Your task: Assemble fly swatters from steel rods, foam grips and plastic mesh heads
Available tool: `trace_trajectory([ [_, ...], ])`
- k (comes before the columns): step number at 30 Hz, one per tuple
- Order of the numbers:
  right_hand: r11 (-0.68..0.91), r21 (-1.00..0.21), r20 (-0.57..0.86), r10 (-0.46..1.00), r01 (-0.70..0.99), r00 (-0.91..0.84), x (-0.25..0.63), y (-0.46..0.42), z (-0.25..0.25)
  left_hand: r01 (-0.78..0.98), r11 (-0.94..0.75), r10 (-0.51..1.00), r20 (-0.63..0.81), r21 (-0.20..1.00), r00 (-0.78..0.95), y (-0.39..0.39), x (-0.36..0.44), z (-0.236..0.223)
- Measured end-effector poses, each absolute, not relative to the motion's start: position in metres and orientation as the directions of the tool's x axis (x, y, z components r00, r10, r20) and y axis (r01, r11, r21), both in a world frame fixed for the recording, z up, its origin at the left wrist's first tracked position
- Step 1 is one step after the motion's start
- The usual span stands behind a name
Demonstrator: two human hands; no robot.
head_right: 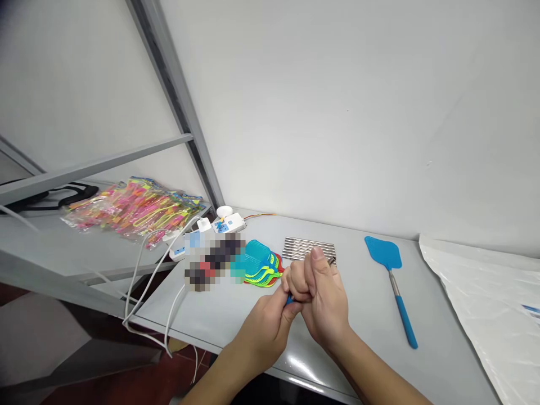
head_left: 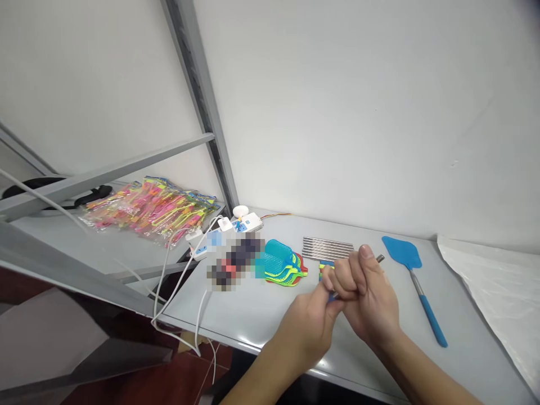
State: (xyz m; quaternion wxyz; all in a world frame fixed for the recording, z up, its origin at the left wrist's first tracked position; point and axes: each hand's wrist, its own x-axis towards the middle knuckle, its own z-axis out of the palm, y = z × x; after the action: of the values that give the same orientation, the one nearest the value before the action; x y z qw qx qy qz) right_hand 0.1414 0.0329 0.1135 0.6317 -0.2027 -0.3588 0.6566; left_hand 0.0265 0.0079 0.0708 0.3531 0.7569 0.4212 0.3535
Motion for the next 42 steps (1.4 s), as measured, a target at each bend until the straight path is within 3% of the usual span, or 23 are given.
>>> trace_trajectory([
  [6,0.041,-0.766,0.222,0.954,-0.642,-0.204,0.133,0.035,0.118,0.378,-0.402,0.888,0.254,0.834,0.384,0.004,0.02,0.078],
  [11,-0.018,-0.829,0.197,0.926,-0.559,-0.321,0.121,0.04,0.11,0.182,-0.203,0.934,0.134,0.962,0.332,0.0,0.015,0.064],
  [14,-0.018,-0.914,0.144,0.919,-0.406,-0.366,0.117,0.045,0.1,-0.044,-0.008,0.955,0.021,0.999,0.295,-0.003,0.011,0.049],
  [18,0.13,-0.99,0.138,0.899,-0.048,-0.416,0.119,0.061,0.094,-0.344,0.218,0.948,-0.114,0.913,0.299,-0.007,0.005,0.034],
  [20,0.279,-0.951,0.214,0.906,0.134,-0.366,0.12,0.078,0.093,-0.423,0.267,0.95,-0.163,0.866,0.265,-0.007,0.001,0.028],
  [22,0.4,-0.827,0.261,0.895,0.395,-0.361,0.119,0.1,0.089,-0.473,0.287,0.955,-0.207,0.833,0.214,-0.006,-0.002,0.02],
  [24,0.434,-0.624,0.185,0.89,0.65,-0.416,0.113,0.125,0.081,-0.517,0.307,0.952,-0.252,0.799,0.174,-0.004,-0.004,0.012],
  [26,0.407,-0.522,0.099,0.902,0.749,-0.421,0.105,0.148,0.069,-0.568,0.305,0.951,-0.277,0.765,0.137,-0.002,-0.005,0.005],
  [34,0.334,-0.449,-0.021,0.923,0.829,-0.384,0.086,0.18,0.034,-0.608,0.274,0.962,-0.224,0.745,0.159,-0.003,-0.004,-0.001],
  [38,0.274,-0.535,-0.013,0.943,0.799,-0.332,0.087,0.179,0.033,-0.586,0.282,0.959,-0.235,0.76,0.157,-0.003,-0.003,-0.001],
  [42,0.187,-0.696,-0.037,0.955,0.693,-0.294,0.09,0.176,0.042,-0.561,0.29,0.957,-0.245,0.775,0.156,-0.003,-0.004,0.001],
])
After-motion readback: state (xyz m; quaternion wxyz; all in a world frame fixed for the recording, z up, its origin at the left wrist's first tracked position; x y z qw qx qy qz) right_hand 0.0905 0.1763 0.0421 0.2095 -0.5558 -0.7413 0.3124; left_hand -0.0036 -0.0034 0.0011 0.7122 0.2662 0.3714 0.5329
